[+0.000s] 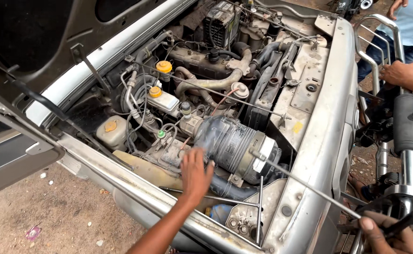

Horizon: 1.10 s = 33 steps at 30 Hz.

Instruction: The person removes the old pleated air filter element from the air cleaner housing in the vehicle's engine bay, places the new filter element into the housing, and fits the air cleaner cover back over it. They then use a long metal rod to tighten and secure the housing assembly and check its position.

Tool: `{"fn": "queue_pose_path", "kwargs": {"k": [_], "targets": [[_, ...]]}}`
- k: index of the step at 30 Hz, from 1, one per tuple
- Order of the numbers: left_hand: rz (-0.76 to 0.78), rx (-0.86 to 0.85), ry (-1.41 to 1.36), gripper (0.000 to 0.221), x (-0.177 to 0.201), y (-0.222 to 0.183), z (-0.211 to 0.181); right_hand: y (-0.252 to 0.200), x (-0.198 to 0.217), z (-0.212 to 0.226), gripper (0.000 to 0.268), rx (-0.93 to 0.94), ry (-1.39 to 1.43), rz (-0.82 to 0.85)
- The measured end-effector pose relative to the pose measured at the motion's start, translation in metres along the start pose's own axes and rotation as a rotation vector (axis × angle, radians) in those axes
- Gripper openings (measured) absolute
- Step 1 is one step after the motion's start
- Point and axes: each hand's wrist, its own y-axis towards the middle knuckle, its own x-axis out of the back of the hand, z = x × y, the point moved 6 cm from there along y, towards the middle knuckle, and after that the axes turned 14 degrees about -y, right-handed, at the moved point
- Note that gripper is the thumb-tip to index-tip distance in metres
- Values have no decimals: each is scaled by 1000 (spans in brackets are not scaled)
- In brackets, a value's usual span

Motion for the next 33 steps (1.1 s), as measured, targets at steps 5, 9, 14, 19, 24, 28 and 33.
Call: {"fn": "queue_pose_path", "kwargs": {"k": [5,9,14,19,24,28,33], "targets": [[188,-182,-73,40,-33,-34,-35,-36,13,100,19,37,31,-38],[399,-220,-176,40,-72,-28,-26,-30,14,188,29,261,8,-24],[488,-184,-149,29,-96,-17,-14,2,-1,262,31,447,-247,2],[468,-132,-61,28,-104,-13,-1,18,-28,323,28,734,-335,98],[514,-62,22,34,-110,-7,3,6,-45,373,27,1217,-443,-88],[525,-17,37,34,-113,-4,7,4,-50,385,26,1257,-424,-100],[465,-9,-82,24,-82,-2,-2,9,-46,366,16,1179,-453,-177]]}}
